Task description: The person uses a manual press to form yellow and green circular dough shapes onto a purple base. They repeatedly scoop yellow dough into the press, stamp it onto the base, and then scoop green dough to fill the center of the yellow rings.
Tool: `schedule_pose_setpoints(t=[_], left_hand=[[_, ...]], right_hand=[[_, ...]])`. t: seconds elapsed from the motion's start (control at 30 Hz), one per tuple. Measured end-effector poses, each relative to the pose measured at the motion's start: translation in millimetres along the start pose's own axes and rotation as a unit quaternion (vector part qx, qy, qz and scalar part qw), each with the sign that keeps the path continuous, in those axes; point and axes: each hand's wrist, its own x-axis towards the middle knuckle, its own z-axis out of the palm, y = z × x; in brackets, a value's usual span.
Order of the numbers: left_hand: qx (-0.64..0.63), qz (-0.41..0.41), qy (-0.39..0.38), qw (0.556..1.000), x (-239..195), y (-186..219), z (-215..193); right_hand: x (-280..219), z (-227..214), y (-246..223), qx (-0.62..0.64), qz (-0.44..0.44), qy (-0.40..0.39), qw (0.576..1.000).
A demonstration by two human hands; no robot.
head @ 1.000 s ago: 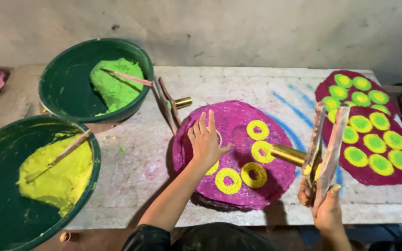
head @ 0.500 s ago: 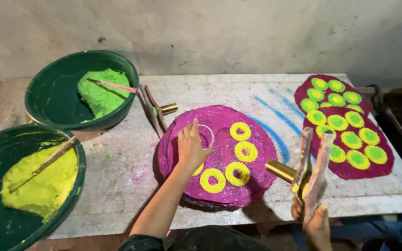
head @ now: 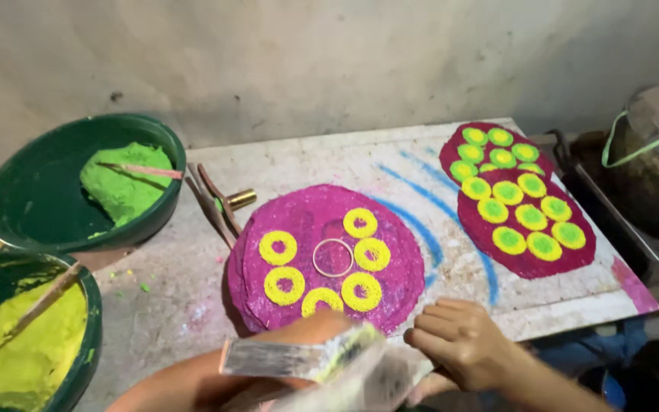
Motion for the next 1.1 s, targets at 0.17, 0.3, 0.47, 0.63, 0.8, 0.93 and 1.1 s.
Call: schedule_pose_setpoints(t=[0.17,0.3,0.47,0.63,0.8,0.93,1.1], left_hand=[[0.029,-0.047,-0.033,0.998,-30.9,-0.4,-1.6],[0.093,-0.061,0.116,0.987,-58.6,-1.5,26.4],[0.038,-0.195,0.055,0.979,-125.8,-17.4,31.9],[-0.204,-0.38,0.17,0.886,-226.1,-89.3,17.4],[-0.572,-0.207,0.214,0.764,-323.6,-114.4,20.4],[-0.662,-0.088,0.251,0.7,-303.0,-117.5,51.4],[-0.404,-0.331,0.494,0.695,-360.6,-133.2,54.1]], right_hand=[[46.8,-22.5,14.4,0.167,-0.065,-0.164,0.97],[59.7,-9.2,-10.8,0.406,0.015,-0.262,0.876],[71.4,14.9,-17.5,0.5,0.064,-0.299,0.81],[93.1,26.6,1.3,0.369,-0.025,-0.174,0.913],[169.5,62.6,43.8,-0.097,-0.173,-0.04,0.979],[255.4,97.2,27.9,-0.174,-0.206,-0.003,0.963],[329.5,133.1,-51.6,-0.116,-0.057,0.124,0.984]])
